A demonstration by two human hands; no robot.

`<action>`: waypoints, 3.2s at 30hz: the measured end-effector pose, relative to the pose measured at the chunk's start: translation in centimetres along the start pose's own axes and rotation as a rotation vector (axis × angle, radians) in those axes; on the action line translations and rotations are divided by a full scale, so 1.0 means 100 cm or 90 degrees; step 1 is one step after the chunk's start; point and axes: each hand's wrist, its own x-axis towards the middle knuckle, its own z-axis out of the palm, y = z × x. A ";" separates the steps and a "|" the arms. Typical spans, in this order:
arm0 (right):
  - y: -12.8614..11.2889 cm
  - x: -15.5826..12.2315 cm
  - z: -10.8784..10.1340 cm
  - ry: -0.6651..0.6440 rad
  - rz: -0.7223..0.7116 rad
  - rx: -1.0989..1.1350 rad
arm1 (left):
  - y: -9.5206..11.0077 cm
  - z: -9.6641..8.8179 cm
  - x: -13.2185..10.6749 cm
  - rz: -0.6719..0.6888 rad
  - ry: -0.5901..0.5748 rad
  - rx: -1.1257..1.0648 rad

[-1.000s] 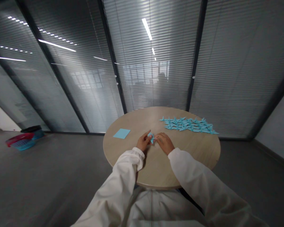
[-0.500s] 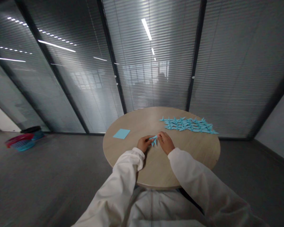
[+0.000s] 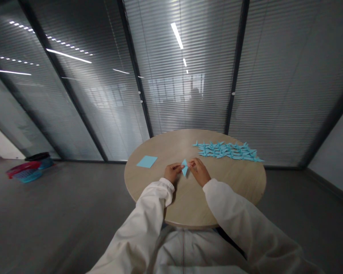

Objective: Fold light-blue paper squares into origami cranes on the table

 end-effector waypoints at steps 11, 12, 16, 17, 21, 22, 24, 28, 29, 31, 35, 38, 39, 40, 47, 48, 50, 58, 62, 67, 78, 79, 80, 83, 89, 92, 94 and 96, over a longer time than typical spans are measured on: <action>0.007 0.002 0.004 -0.089 0.148 0.114 | 0.004 0.002 -0.001 -0.007 0.029 -0.044; 0.008 0.002 0.004 -0.095 0.150 0.126 | 0.004 0.003 -0.002 -0.009 0.029 -0.048; 0.008 0.001 0.003 -0.107 0.165 0.162 | 0.005 0.005 -0.002 -0.017 0.023 -0.052; 0.008 0.001 0.003 -0.107 0.171 0.171 | 0.005 0.005 -0.002 -0.017 0.021 -0.050; 0.008 0.002 0.002 -0.109 0.186 0.233 | 0.004 0.005 -0.003 -0.010 0.016 -0.047; 0.007 0.003 0.002 -0.110 0.187 0.253 | 0.003 0.005 -0.003 -0.008 0.017 -0.048; 0.007 0.004 0.001 -0.112 0.188 0.288 | 0.003 0.005 -0.003 -0.006 0.019 -0.048; 0.003 0.005 -0.002 -0.107 0.204 0.316 | 0.005 0.005 -0.004 -0.021 0.014 -0.051; 0.002 0.005 -0.003 -0.105 0.209 0.317 | 0.006 0.005 -0.005 -0.024 0.012 -0.050; -0.001 0.005 -0.005 -0.099 0.221 0.317 | 0.009 0.005 -0.006 -0.027 0.008 -0.041; -0.004 0.006 -0.007 -0.093 0.237 0.310 | 0.014 0.006 -0.009 -0.030 0.005 -0.019; -0.004 0.006 -0.008 -0.101 0.245 0.312 | 0.014 0.006 -0.010 -0.037 0.004 -0.018; -0.004 0.007 -0.008 -0.104 0.244 0.311 | 0.014 0.006 -0.010 -0.041 0.001 -0.021; -0.003 0.007 -0.008 -0.108 0.241 0.310 | 0.013 0.006 -0.009 -0.045 -0.004 -0.025; 0.000 0.004 -0.001 -0.146 0.199 0.272 | 0.002 0.003 -0.002 -0.016 0.008 -0.021; 0.001 0.003 0.000 -0.149 0.198 0.269 | 0.001 0.002 -0.001 -0.007 0.015 -0.022; 0.002 0.002 0.002 -0.158 0.200 0.268 | -0.001 0.001 0.001 0.009 0.028 -0.028; 0.006 -0.002 0.002 -0.237 0.176 0.188 | 0.000 0.003 0.000 0.016 0.041 -0.045; 0.003 -0.001 0.000 -0.254 0.173 0.198 | 0.003 0.003 -0.002 0.017 0.081 0.016; -0.004 0.000 -0.001 -0.242 0.200 0.220 | 0.005 0.004 -0.003 0.025 0.096 0.047; 0.002 -0.002 0.003 -0.260 0.231 0.282 | 0.003 0.003 0.000 -0.010 0.131 -0.026; 0.001 -0.002 0.003 -0.259 0.239 0.297 | 0.003 0.003 0.000 -0.008 0.136 -0.027; 0.000 -0.002 0.003 -0.260 0.248 0.311 | 0.003 0.003 0.000 -0.007 0.141 -0.029; -0.002 -0.002 0.003 -0.272 0.278 0.353 | 0.005 0.002 -0.001 -0.007 0.168 -0.029; -0.004 -0.005 0.002 -0.280 0.294 0.350 | 0.006 0.002 -0.003 0.000 0.200 -0.020; -0.005 -0.006 0.001 -0.289 0.296 0.345 | 0.005 0.001 -0.003 0.005 0.215 -0.012; -0.005 -0.007 0.000 -0.293 0.301 0.346 | 0.004 0.001 -0.003 0.013 0.223 -0.014; -0.005 -0.008 0.000 -0.296 0.301 0.345 | 0.002 0.002 -0.003 0.024 0.226 -0.015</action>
